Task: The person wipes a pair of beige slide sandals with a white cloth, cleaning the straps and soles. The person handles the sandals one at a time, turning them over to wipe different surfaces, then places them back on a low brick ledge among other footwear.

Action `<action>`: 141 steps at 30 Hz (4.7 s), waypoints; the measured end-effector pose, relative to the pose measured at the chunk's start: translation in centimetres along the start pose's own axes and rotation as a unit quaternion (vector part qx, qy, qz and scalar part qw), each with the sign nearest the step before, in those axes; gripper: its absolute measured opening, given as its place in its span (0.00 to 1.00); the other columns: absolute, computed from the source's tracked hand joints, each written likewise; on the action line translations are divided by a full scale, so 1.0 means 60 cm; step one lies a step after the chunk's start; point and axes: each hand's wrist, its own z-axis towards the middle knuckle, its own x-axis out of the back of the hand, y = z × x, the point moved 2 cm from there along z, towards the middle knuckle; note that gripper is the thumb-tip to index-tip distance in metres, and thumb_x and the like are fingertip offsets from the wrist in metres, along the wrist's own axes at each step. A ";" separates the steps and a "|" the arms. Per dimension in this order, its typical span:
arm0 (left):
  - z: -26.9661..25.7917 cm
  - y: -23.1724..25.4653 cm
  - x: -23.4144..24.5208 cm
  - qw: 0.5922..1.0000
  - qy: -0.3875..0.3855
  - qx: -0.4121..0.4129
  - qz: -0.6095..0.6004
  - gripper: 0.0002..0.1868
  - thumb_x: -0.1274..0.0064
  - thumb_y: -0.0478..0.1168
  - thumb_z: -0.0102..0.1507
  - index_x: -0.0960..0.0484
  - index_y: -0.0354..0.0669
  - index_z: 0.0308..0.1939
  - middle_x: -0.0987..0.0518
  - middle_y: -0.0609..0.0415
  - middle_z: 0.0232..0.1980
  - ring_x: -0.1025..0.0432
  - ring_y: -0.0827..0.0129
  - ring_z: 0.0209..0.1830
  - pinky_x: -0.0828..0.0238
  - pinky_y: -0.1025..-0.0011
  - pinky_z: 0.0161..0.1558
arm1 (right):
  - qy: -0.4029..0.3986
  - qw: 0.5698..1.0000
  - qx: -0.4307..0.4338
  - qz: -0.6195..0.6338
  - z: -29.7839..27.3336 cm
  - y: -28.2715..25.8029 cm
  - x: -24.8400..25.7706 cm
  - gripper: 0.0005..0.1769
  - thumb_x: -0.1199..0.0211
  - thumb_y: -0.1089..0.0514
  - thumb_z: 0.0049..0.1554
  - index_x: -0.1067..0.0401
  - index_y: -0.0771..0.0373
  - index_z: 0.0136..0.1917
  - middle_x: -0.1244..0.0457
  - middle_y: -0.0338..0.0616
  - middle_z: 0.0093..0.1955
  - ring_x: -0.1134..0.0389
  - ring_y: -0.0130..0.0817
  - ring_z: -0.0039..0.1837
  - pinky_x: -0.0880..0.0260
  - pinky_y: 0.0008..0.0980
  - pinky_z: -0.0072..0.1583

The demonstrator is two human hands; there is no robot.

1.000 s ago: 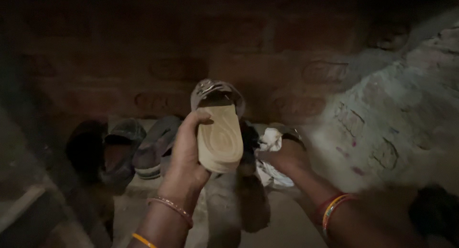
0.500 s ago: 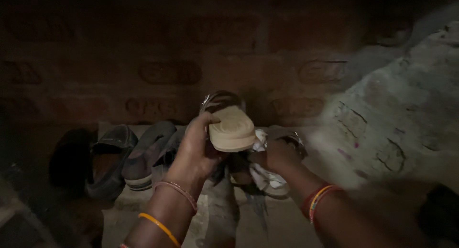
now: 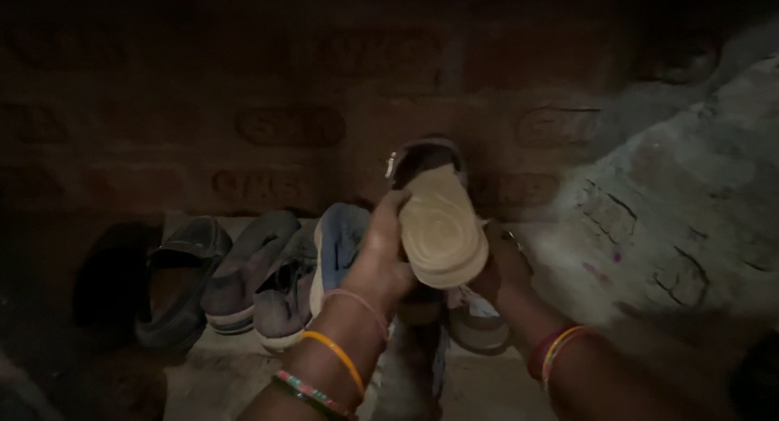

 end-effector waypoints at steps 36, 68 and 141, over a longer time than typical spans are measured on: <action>0.159 -0.149 0.047 0.976 0.196 0.050 0.087 0.34 0.58 0.59 0.66 0.28 0.37 0.66 0.24 0.46 0.63 0.30 0.56 0.60 0.36 0.63 0.64 | -0.197 0.789 0.015 0.581 0.025 0.193 0.062 0.18 0.47 0.57 0.60 0.29 0.69 0.58 0.31 0.48 0.50 0.28 0.37 0.48 0.27 0.38 0.50; 0.072 -0.160 0.038 0.394 0.034 -0.286 0.873 0.13 0.51 0.43 0.67 0.13 0.41 0.41 0.15 0.42 0.45 0.19 0.50 0.45 0.23 0.55 0.45 | -0.089 0.961 -0.012 0.262 -0.055 0.077 0.106 0.36 0.29 0.55 0.45 0.31 0.57 0.67 0.29 0.48 0.60 0.28 0.41 0.59 0.31 0.38 0.60; -0.175 0.069 0.135 0.524 0.097 -0.314 0.786 0.30 0.32 0.58 0.51 0.13 0.51 0.54 0.29 0.43 0.60 0.39 0.49 0.63 0.55 0.37 0.63 | -0.078 0.993 0.018 -0.088 -0.050 -0.090 -0.004 0.40 0.36 0.27 0.47 0.20 0.61 0.58 0.29 0.56 0.60 0.27 0.50 0.61 0.28 0.44 0.62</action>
